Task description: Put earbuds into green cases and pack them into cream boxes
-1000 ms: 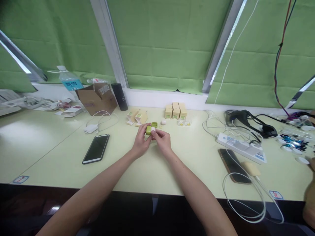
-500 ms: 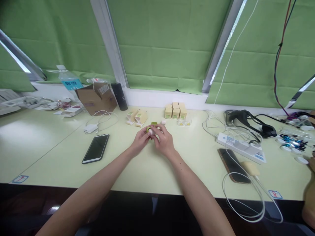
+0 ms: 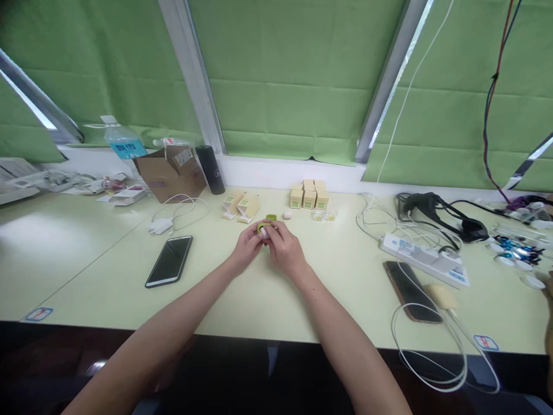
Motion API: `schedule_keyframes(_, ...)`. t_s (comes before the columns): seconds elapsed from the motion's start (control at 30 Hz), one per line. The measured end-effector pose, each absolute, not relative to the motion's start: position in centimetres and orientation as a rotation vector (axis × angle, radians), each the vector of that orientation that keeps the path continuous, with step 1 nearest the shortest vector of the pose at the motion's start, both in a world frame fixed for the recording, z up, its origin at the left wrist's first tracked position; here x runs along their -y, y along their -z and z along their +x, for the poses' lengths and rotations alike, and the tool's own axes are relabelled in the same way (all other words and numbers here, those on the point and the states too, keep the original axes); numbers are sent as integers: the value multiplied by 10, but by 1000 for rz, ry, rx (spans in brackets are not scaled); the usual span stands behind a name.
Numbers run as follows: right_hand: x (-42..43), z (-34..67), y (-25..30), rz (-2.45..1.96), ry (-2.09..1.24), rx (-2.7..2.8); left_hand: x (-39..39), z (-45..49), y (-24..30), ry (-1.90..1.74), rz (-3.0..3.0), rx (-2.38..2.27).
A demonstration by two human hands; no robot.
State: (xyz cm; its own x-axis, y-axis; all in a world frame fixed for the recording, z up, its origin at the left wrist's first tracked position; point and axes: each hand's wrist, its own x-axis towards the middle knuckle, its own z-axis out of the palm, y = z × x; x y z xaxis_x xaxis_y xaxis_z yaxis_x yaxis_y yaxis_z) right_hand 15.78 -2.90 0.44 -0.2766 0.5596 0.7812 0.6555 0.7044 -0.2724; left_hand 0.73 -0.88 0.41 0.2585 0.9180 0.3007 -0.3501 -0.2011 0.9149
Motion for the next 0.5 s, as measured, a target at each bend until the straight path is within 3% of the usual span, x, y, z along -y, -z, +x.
schedule_keyframes(0.5, 28, 155, -1, -944, 196, 1932, 11, 5, -2, -1274, 1323, -560)
